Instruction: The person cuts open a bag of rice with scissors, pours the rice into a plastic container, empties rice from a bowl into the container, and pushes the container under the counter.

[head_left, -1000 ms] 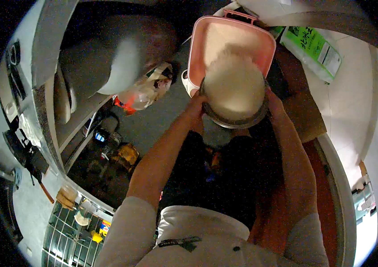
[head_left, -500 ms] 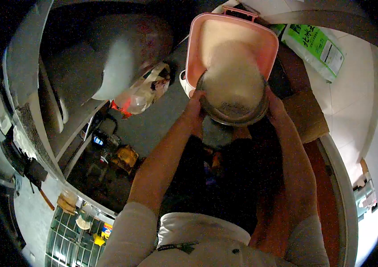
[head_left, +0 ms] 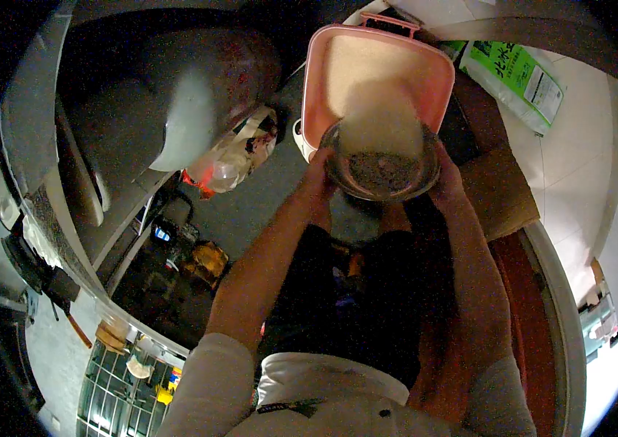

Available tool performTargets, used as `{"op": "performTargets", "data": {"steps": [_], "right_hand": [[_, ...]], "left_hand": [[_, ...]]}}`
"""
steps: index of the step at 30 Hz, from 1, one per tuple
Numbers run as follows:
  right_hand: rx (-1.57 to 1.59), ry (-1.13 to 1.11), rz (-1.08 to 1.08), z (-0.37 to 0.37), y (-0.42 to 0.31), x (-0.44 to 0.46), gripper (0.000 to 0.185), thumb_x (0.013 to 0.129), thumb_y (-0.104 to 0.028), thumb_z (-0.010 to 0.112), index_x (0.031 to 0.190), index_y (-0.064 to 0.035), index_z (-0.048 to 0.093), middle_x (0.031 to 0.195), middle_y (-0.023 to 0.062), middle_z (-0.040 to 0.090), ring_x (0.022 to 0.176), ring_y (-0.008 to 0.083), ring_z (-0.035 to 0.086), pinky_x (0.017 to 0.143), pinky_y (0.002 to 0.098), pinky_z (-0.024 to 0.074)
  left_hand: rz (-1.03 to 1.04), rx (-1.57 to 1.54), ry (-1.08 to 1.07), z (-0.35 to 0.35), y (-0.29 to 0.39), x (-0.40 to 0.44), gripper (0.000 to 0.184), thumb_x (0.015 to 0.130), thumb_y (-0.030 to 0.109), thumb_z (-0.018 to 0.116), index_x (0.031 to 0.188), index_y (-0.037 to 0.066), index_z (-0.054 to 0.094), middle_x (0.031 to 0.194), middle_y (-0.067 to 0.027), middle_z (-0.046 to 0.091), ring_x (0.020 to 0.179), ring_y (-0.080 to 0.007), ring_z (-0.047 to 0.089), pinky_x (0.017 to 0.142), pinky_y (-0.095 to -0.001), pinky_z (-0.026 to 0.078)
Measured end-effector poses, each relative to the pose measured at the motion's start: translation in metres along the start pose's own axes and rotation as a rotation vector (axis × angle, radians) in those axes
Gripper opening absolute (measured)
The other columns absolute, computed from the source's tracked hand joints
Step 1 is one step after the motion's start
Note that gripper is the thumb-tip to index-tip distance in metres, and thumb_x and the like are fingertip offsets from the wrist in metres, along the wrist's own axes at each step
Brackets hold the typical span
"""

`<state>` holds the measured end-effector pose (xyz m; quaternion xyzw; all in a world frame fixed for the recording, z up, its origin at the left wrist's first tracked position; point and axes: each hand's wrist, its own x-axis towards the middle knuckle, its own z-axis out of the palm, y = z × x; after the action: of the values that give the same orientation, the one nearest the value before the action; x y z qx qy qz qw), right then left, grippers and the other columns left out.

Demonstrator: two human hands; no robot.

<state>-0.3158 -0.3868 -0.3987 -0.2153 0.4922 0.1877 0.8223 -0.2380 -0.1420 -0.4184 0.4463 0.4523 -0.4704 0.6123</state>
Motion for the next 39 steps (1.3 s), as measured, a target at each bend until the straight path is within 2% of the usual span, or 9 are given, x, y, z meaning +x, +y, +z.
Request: {"op": "performTargets", "data": {"steps": [5, 7, 14, 18, 21, 24, 26, 30, 39], "right_hand": [[-0.038, 0.050, -0.111, 0.015, -0.007, 0.000, 0.055, 0.097, -0.049, 0.033, 0.133, -0.0078, 0.044, 0.131, 0.0062, 0.051, 0.119, 0.0217, 0.048, 0.101, 0.0377, 0.0383], [-0.063, 0.039, -0.086, 0.006, -0.009, 0.008, 0.057, 0.096, -0.051, 0.033, 0.131, -0.0079, 0.046, 0.128, 0.0059, 0.053, 0.117, 0.0213, 0.050, 0.099, 0.0376, 0.0395], [-0.296, 0.180, -0.025, -0.001, -0.024, 0.025, 0.061, 0.093, -0.058, 0.035, 0.125, -0.0088, 0.052, 0.121, 0.0047, 0.058, 0.105, 0.0194, 0.056, 0.087, 0.0360, 0.0456], [-0.222, 0.040, -0.013, 0.006, -0.019, 0.025, 0.060, 0.093, -0.058, 0.036, 0.124, -0.0104, 0.052, 0.118, 0.0029, 0.059, 0.101, 0.0185, 0.057, 0.083, 0.0335, 0.0464], [-0.224, 0.146, -0.107, 0.006, -0.005, 0.018, 0.054, 0.093, -0.056, 0.039, 0.122, -0.0130, 0.053, 0.115, 0.0010, 0.060, 0.098, 0.0169, 0.057, 0.078, 0.0310, 0.0477], [-0.243, 0.349, 0.122, -0.001, 0.009, 0.019, 0.048, 0.094, -0.051, 0.042, 0.122, -0.0143, 0.054, 0.114, 0.0007, 0.059, 0.097, 0.0156, 0.056, 0.076, 0.0295, 0.0479], [-0.182, 0.264, -0.126, 0.001, 0.016, 0.013, 0.042, 0.094, -0.044, 0.045, 0.123, -0.0151, 0.053, 0.115, 0.0009, 0.058, 0.096, 0.0157, 0.056, 0.076, 0.0290, 0.0477], [-0.160, 0.371, 0.040, -0.024, 0.040, 0.017, 0.040, 0.095, -0.039, 0.045, 0.126, -0.0132, 0.051, 0.116, 0.0019, 0.058, 0.098, 0.0166, 0.056, 0.079, 0.0297, 0.0476], [-0.014, 0.164, -0.200, -0.006, 0.055, -0.011, 0.048, 0.096, -0.034, 0.041, 0.135, -0.0067, 0.041, 0.133, 0.0088, 0.046, 0.121, 0.0227, 0.045, 0.104, 0.0379, 0.0337]], "left_hand": [[0.059, -0.086, -0.170, 0.011, 0.012, -0.005, 0.051, 0.087, 0.051, 0.049, 0.123, 0.014, 0.053, 0.112, -0.0048, 0.062, 0.096, -0.0206, 0.061, 0.075, -0.0362, 0.053], [-0.122, 0.024, -0.161, 0.009, 0.024, -0.009, 0.058, 0.089, 0.056, 0.043, 0.127, 0.013, 0.050, 0.117, -0.0071, 0.061, 0.100, -0.0226, 0.061, 0.074, -0.0393, 0.055], [-0.129, -0.033, -0.303, 0.008, 0.039, 0.012, 0.066, 0.088, 0.064, 0.036, 0.130, 0.015, 0.045, 0.117, -0.0097, 0.060, 0.102, -0.0318, 0.059, 0.081, -0.0521, 0.050], [-0.121, -0.033, -0.214, -0.004, 0.032, 0.031, 0.068, 0.088, 0.066, 0.034, 0.130, 0.014, 0.045, 0.124, -0.0110, 0.055, 0.109, -0.0335, 0.055, 0.084, -0.0559, 0.047], [-0.155, -0.049, -0.228, -0.014, 0.026, 0.033, 0.068, 0.088, 0.066, 0.034, 0.130, 0.013, 0.045, 0.126, -0.0124, 0.053, 0.111, -0.0338, 0.054, 0.085, -0.0567, 0.047], [-0.226, -0.034, -0.178, -0.016, 0.022, 0.030, 0.067, 0.089, 0.065, 0.034, 0.130, 0.013, 0.045, 0.126, -0.0134, 0.053, 0.110, -0.0340, 0.055, 0.085, -0.0553, 0.048], [-0.189, -0.027, -0.167, -0.015, 0.022, 0.024, 0.067, 0.089, 0.064, 0.034, 0.130, 0.013, 0.045, 0.126, -0.0138, 0.053, 0.108, -0.0341, 0.056, 0.084, -0.0540, 0.049], [-0.148, 0.109, -0.190, -0.006, 0.028, 0.004, 0.066, 0.089, 0.064, 0.035, 0.130, 0.014, 0.045, 0.124, -0.0114, 0.055, 0.102, -0.0306, 0.060, 0.082, -0.0488, 0.052], [-0.025, 0.158, -0.129, -0.026, 0.000, 0.004, 0.053, 0.087, 0.053, 0.052, 0.124, 0.015, 0.049, 0.116, -0.0061, 0.059, 0.101, -0.0207, 0.059, 0.075, -0.0413, 0.053]]}}
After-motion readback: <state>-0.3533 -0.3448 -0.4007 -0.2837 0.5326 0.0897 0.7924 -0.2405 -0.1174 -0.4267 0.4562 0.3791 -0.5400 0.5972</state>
